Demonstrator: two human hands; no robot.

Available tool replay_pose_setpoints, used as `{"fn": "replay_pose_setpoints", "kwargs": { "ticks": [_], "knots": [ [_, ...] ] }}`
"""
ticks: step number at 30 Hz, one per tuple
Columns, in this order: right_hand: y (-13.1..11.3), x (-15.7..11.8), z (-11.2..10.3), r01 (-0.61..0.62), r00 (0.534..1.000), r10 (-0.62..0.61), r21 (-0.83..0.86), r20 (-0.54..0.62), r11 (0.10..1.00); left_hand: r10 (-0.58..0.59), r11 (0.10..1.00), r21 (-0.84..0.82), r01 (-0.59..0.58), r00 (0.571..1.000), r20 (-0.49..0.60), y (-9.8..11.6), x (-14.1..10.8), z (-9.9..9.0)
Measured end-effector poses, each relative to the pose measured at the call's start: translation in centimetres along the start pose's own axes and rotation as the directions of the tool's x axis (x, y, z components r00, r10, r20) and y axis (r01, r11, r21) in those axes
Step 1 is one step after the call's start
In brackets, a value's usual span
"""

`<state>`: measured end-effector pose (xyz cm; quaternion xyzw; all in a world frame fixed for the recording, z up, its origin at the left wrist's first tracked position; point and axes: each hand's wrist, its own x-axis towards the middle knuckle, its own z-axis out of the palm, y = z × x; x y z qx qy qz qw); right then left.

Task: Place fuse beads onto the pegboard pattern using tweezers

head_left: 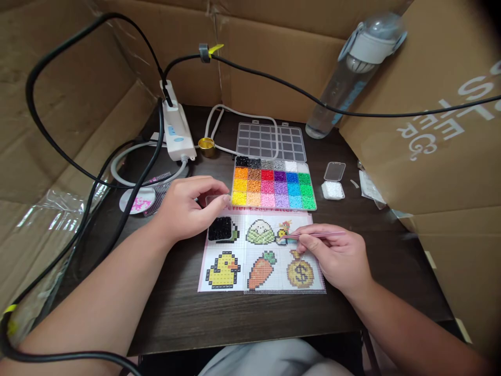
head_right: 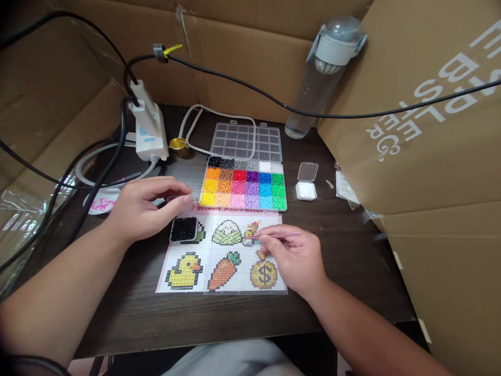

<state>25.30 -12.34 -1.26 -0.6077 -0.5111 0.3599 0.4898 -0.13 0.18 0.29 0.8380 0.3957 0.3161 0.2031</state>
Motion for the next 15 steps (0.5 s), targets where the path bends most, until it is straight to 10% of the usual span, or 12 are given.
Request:
{"fn": "replay_pose_setpoints", "kwargs": {
  "ticks": [15],
  "knots": [
    [-0.14,-0.15,0.32,0.010,1.000,-0.010,-0.006,-0.008,1.000,-0.008,1.000,-0.010,0.008,1.000,-0.003,0.24,0.02,0.04]
  ]
}}
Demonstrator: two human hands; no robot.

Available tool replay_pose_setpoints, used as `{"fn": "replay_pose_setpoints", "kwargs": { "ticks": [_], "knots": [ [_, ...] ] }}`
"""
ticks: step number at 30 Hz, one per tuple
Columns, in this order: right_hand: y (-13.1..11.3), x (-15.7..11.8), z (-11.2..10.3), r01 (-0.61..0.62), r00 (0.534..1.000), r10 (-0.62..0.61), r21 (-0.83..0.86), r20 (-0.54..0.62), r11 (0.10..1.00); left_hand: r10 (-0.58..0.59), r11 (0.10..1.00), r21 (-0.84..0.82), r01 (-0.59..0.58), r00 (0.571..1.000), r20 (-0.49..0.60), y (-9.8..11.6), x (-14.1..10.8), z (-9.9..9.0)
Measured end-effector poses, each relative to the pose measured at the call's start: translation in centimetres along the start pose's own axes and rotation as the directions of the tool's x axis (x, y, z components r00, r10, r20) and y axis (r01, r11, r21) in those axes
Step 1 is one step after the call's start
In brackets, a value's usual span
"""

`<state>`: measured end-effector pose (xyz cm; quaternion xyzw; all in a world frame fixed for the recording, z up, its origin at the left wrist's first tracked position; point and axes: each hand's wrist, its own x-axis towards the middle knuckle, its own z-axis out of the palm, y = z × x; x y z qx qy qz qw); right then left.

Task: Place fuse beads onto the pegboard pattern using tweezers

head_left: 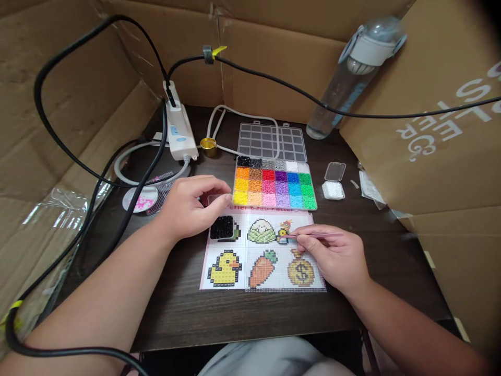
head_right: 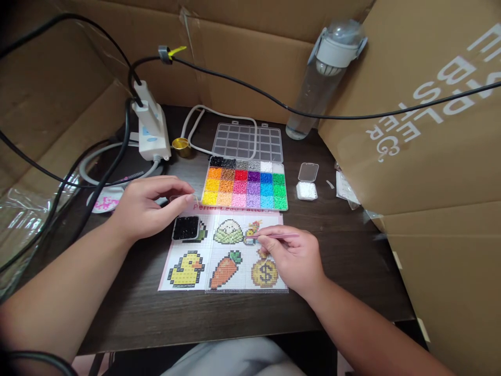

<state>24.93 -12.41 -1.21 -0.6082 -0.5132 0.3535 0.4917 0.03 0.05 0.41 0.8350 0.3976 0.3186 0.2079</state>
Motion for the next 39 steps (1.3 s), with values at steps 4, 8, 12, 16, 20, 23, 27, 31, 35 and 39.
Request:
{"fn": "replay_pose_setpoints", "kwargs": {
  "ticks": [4,8,12,16,20,23,27,31,35,39],
  "knots": [
    [0.1,0.0,0.0,-0.011,1.000,0.011,0.004,0.001,1.000,0.004,1.000,-0.006,-0.004,1.000,0.000,-0.1,0.0,0.0],
    [0.4,-0.1,-0.1,-0.006,1.000,0.006,0.001,0.011,1.000,0.004,1.000,-0.007,-0.004,1.000,-0.002,-0.1,0.0,-0.1],
    [0.5,-0.1,-0.2,0.001,1.000,-0.001,-0.015,0.028,1.000,0.000,1.000,-0.008,0.000,1.000,0.000,0.0,-0.1,0.0],
    [0.5,-0.1,-0.4,0.005,0.999,-0.004,-0.028,0.036,1.000,-0.003,1.000,-0.005,0.003,1.000,-0.005,0.0,0.0,0.0],
    [0.5,-0.2,-0.4,0.017,0.999,-0.016,-0.022,0.044,1.000,0.009,1.000,-0.007,-0.009,1.000,0.000,-0.1,0.0,0.0],
    [0.6,-0.3,-0.6,0.030,0.999,-0.029,-0.024,0.029,0.999,0.015,1.000,-0.013,-0.015,1.000,-0.013,-0.1,0.0,0.0],
    [0.6,0.1,-1.1,0.099,0.994,-0.099,-0.008,-0.045,0.995,0.010,0.999,-0.047,-0.011,1.000,-0.022,-0.1,-0.2,0.0],
    [-0.7,2.3,-1.2,0.214,0.969,-0.215,-0.021,-0.124,0.977,0.034,0.996,-0.083,-0.035,0.999,-0.020,-0.1,-0.3,0.0],
    [-2.7,5.9,0.4,0.274,0.958,-0.276,-0.034,-0.081,0.961,0.045,0.996,-0.082,-0.047,0.999,-0.026,-0.2,-0.4,0.1],
    [-3.2,8.4,3.4,0.223,0.975,-0.223,-0.031,0.002,0.974,0.053,0.995,-0.077,-0.056,0.998,-0.034,-0.4,-0.3,0.3]
  ]
}}
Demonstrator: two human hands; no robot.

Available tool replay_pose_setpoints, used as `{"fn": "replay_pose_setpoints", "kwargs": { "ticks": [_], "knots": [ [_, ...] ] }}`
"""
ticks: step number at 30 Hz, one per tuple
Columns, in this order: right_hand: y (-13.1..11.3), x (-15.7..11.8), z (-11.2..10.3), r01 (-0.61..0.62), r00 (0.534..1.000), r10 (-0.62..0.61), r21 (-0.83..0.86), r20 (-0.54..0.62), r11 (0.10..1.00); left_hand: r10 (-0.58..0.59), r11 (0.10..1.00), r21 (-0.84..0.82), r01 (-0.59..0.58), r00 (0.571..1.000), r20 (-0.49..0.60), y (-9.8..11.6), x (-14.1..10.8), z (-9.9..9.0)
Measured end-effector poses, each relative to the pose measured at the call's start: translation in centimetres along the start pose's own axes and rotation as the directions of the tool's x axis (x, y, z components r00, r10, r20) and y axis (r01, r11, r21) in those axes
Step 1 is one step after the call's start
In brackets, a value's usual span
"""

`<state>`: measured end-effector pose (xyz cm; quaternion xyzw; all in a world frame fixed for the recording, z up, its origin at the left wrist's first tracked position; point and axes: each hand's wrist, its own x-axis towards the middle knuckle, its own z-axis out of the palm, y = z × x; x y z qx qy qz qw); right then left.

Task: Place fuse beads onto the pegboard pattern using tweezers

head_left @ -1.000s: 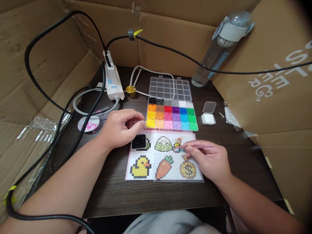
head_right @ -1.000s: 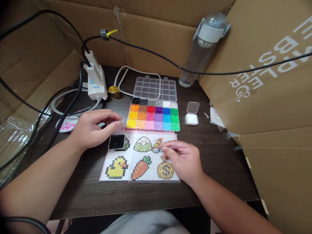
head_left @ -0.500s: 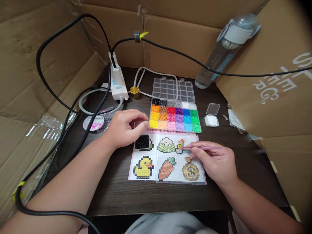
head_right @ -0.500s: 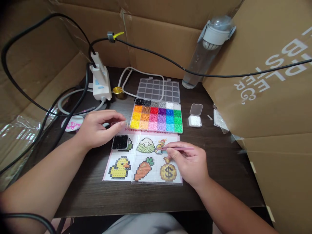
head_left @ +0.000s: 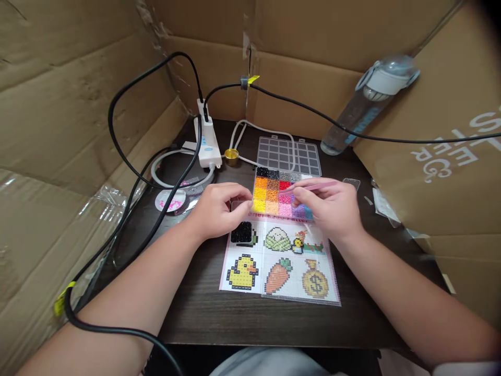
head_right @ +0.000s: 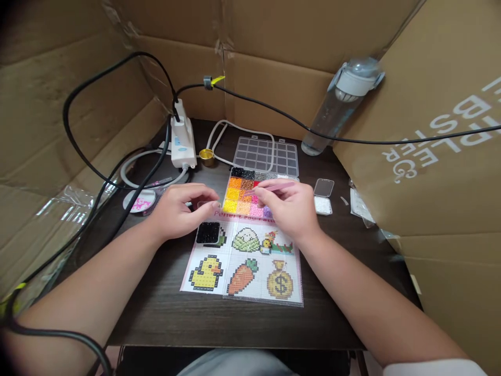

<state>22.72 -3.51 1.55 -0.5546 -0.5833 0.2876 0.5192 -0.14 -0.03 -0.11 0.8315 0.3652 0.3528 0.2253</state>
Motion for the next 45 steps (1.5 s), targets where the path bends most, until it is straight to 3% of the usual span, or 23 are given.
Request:
{"fn": "replay_pose_setpoints", "kwargs": {
  "ticks": [4,9,45],
  "knots": [
    [1.2,0.0,2.2,-0.121,0.991,0.120,0.018,0.054,0.992,0.015,1.000,-0.002,-0.015,1.000,-0.014,-0.1,0.0,0.1],
    [1.8,-0.6,2.8,-0.186,0.981,0.183,0.055,0.060,0.981,0.010,1.000,-0.001,-0.010,1.000,-0.012,0.0,0.0,0.0],
    [1.9,-0.4,3.3,-0.237,0.972,0.237,0.084,0.011,0.968,-0.010,1.000,0.017,0.010,1.000,-0.002,0.2,0.1,-0.1]
  ]
}}
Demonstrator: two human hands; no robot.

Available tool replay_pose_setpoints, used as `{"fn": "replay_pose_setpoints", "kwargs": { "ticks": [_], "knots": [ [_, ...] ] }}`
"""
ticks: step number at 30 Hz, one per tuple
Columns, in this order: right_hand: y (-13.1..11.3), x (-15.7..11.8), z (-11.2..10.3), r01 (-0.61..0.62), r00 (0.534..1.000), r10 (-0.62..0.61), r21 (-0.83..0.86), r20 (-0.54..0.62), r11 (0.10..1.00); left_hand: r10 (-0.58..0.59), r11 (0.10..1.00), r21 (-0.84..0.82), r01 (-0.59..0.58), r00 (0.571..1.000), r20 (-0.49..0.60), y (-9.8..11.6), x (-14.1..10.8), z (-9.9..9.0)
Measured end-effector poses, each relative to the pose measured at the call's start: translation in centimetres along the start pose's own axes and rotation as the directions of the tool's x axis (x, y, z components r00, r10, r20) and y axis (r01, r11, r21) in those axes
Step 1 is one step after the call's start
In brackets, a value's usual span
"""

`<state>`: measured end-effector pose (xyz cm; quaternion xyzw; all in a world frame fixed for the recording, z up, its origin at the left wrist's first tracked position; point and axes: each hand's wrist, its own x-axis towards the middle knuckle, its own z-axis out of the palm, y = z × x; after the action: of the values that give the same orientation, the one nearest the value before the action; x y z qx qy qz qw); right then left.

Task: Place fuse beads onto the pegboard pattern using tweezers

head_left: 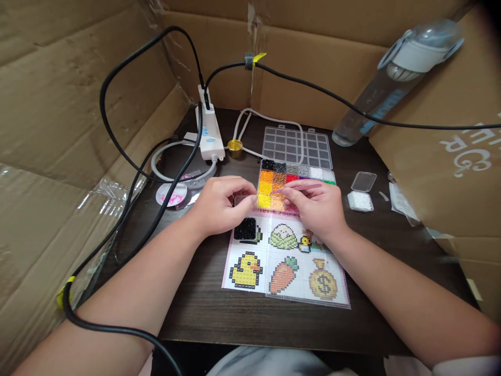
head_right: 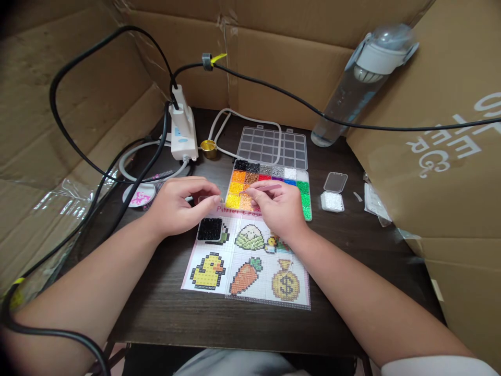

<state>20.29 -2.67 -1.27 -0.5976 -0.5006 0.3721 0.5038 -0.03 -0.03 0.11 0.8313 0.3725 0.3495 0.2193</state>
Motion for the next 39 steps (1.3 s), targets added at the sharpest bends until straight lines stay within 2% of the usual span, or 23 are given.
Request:
{"fn": "replay_pose_setpoints", "kwargs": {
  "ticks": [3,6,10,14,16,19,23,29,39],
  "knots": [
    [-0.2,-0.1,-0.2,0.000,1.000,0.001,0.029,-0.007,1.000,-0.007,1.000,0.001,0.007,1.000,0.001,0.0,0.0,0.0],
    [-1.2,-0.4,-0.9,0.073,0.997,-0.073,0.011,-0.029,0.997,-0.008,1.000,-0.001,0.008,1.000,-0.001,0.0,0.0,0.0],
    [-3.3,-1.4,-2.6,0.205,0.974,-0.210,-0.069,-0.081,0.976,-0.031,0.999,0.006,0.031,1.000,-0.003,0.0,0.0,0.0],
    [-4.2,-3.8,-4.8,0.261,0.953,-0.266,-0.055,-0.144,0.964,-0.041,0.999,0.009,0.041,0.999,-0.006,0.2,0.0,0.0],
    [-3.6,-5.5,-5.9,0.239,0.960,-0.242,-0.041,-0.139,0.970,-0.045,0.999,0.009,0.045,0.999,-0.007,0.3,0.1,0.0],
    [-1.7,-7.8,-7.3,0.133,0.983,-0.143,-0.091,-0.112,0.987,-0.045,0.999,0.010,0.045,0.999,-0.012,0.3,0.1,0.1],
    [0.7,-9.5,-8.0,0.016,0.997,-0.025,-0.123,-0.072,0.992,-0.051,0.998,0.025,0.051,0.999,-0.015,0.3,0.1,0.1],
    [1.4,-9.3,-7.6,-0.034,0.999,0.033,-0.087,-0.016,0.996,-0.061,0.997,0.038,0.062,0.998,-0.017,0.3,0.2,0.2],
    [1.5,-9.2,-7.3,-0.025,1.000,0.023,-0.136,-0.015,0.990,-0.072,0.997,0.028,0.072,0.997,-0.009,0.2,0.1,0.2]
  ]
}}
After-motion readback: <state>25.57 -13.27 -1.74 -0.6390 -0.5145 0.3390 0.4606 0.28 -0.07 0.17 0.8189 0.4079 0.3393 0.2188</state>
